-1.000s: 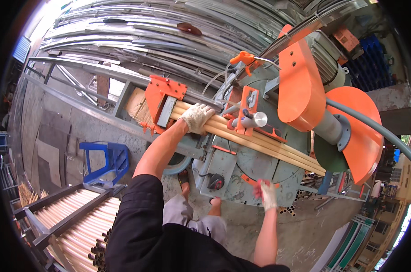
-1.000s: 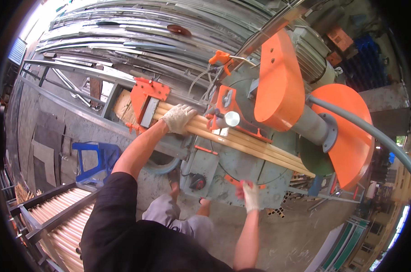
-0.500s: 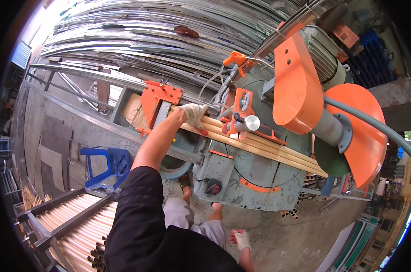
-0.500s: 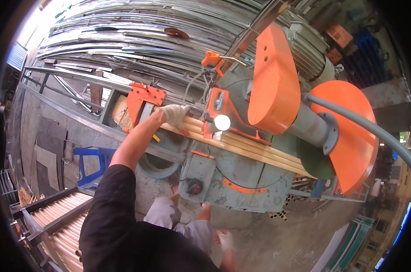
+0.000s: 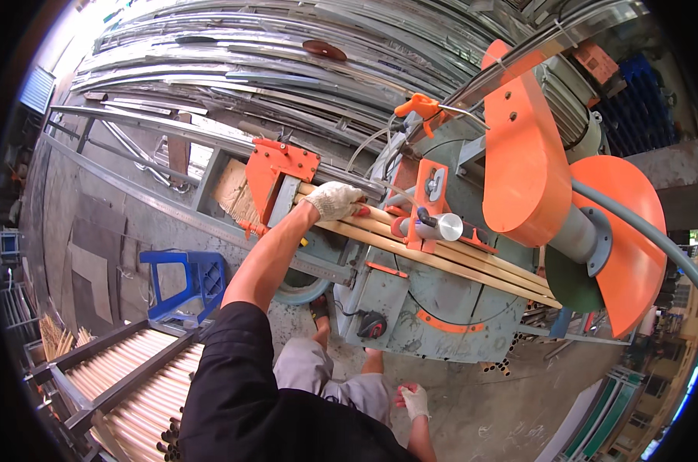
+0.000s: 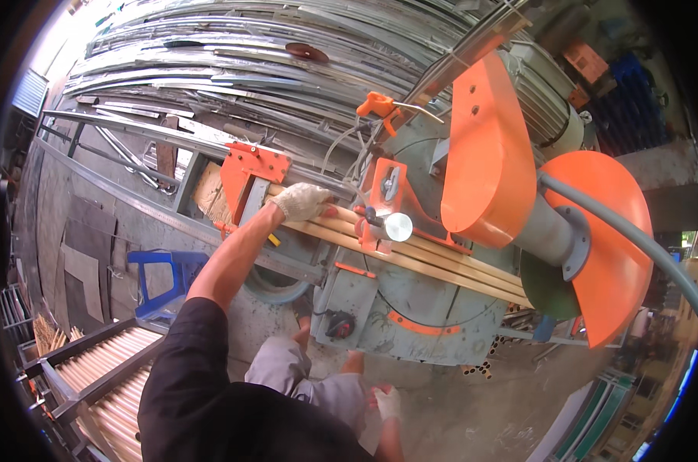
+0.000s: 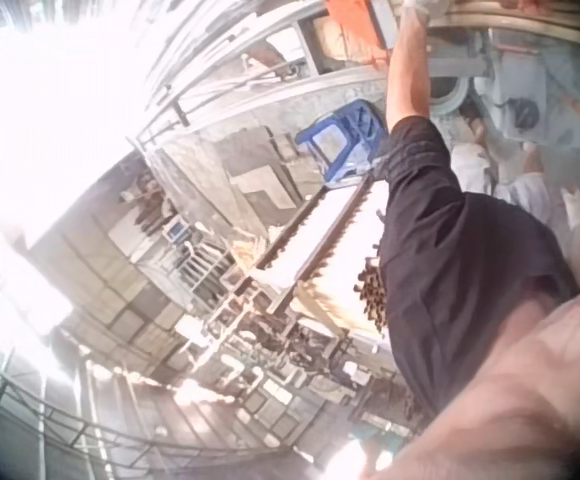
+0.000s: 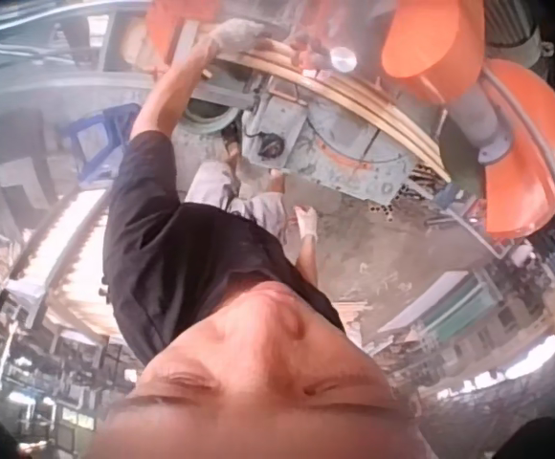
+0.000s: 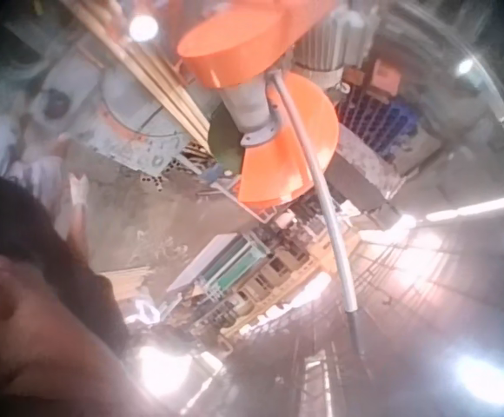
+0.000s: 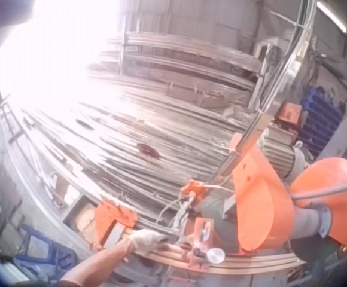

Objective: The person positions metal pipes on a cutting machine platform, lowers the saw handle to cut the pipes, and places the cut segments onto a metal storage rack.

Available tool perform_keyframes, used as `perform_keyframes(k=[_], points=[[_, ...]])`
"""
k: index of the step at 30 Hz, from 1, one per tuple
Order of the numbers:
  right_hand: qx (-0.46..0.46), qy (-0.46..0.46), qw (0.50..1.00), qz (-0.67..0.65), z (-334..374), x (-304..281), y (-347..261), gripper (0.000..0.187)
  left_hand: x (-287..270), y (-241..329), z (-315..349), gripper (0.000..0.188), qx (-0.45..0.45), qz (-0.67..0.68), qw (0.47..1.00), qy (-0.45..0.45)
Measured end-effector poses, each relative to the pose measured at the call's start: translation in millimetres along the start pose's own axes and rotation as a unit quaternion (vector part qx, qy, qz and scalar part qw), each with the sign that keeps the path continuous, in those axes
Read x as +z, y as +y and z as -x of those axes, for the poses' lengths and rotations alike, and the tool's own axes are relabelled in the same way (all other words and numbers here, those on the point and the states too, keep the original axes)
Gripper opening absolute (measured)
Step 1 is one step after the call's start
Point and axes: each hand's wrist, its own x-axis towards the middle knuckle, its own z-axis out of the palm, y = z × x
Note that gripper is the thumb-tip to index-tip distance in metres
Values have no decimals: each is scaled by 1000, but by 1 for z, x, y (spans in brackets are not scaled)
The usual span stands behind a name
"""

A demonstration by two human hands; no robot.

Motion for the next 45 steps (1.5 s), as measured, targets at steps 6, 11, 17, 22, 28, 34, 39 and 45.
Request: perform_keyframes(k=[6,11,17,22,28,34,39,45], points=[[-17,5,1000,6,-5,-1,-16,19,-12,17,9,46,15,-104,994,-10],[-24,-17,999,13,-16,18,-36,20,41,38,55,90,90,-253,948,172],[-58,-29,996,55,-28,7,-55,18,18,25,35,79,92,-218,964,123],[-65,28,984,161,-28,-7,-87,23,34,5,31,53,76,-147,973,159],[-71,151,957,238,-52,-23,-64,34,20,30,24,70,60,-221,964,136],[-182,67,858,476,-58,-14,-100,32,27,24,28,68,36,-224,967,117],[-373,99,734,559,-77,-32,-86,32,26,23,30,68,34,-209,970,121],[-195,102,745,630,-58,-22,-78,24,25,30,29,66,54,-195,966,161]])
